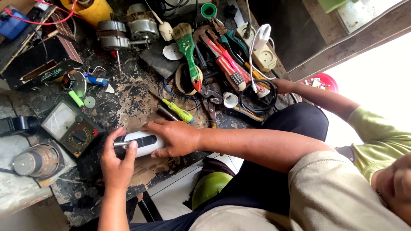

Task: Disassembling a small electronic device using a screwdriver to access and inspect the internal circuit board.

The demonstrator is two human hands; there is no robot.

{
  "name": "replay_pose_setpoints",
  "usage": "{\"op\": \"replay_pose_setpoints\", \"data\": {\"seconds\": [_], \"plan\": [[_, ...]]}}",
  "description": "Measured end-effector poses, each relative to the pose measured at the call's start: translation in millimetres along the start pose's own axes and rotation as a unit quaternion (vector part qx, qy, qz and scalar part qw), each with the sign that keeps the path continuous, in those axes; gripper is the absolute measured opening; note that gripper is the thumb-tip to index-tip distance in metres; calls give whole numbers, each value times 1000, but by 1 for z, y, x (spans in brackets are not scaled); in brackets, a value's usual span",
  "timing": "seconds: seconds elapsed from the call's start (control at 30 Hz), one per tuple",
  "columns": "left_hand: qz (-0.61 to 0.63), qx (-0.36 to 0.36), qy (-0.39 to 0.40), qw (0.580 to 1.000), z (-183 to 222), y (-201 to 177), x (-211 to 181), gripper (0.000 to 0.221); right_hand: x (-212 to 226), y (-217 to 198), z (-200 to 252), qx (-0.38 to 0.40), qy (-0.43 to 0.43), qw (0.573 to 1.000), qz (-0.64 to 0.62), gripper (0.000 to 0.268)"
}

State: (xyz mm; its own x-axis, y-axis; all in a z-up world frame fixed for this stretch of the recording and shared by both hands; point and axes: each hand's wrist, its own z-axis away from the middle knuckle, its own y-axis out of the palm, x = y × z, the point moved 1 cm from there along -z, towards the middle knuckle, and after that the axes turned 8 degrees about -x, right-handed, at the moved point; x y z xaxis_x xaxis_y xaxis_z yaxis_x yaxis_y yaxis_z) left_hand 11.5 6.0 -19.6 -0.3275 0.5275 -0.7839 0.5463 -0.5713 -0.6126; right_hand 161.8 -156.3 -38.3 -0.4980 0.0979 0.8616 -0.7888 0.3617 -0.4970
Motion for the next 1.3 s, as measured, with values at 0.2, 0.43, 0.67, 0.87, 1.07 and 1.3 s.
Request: {"op": "replay_pose_setpoints", "data": {"seconds": [0.2,0.43,0.67,0.87,1.07,1.3], "plan": [[-14,-1,4,1000,0,1,1,53,5,-2,1,9,20,1000,12,79],[-20,-10,22,1000,0,2,6,51,2,-1,1,5,15,1000,7,79],[-50,-34,93,994,5,6,29,43,18,-10,6,-13,36,999,-38,66],[-58,-58,113,990,-3,12,33,38,13,-11,0,-29,22,999,-19,72],[-71,-59,144,985,6,3,26,34,13,4,3,-34,27,999,-12,69],[-80,-42,123,988,4,9,26,36,9,-3,3,-24,29,999,5,68]]}}
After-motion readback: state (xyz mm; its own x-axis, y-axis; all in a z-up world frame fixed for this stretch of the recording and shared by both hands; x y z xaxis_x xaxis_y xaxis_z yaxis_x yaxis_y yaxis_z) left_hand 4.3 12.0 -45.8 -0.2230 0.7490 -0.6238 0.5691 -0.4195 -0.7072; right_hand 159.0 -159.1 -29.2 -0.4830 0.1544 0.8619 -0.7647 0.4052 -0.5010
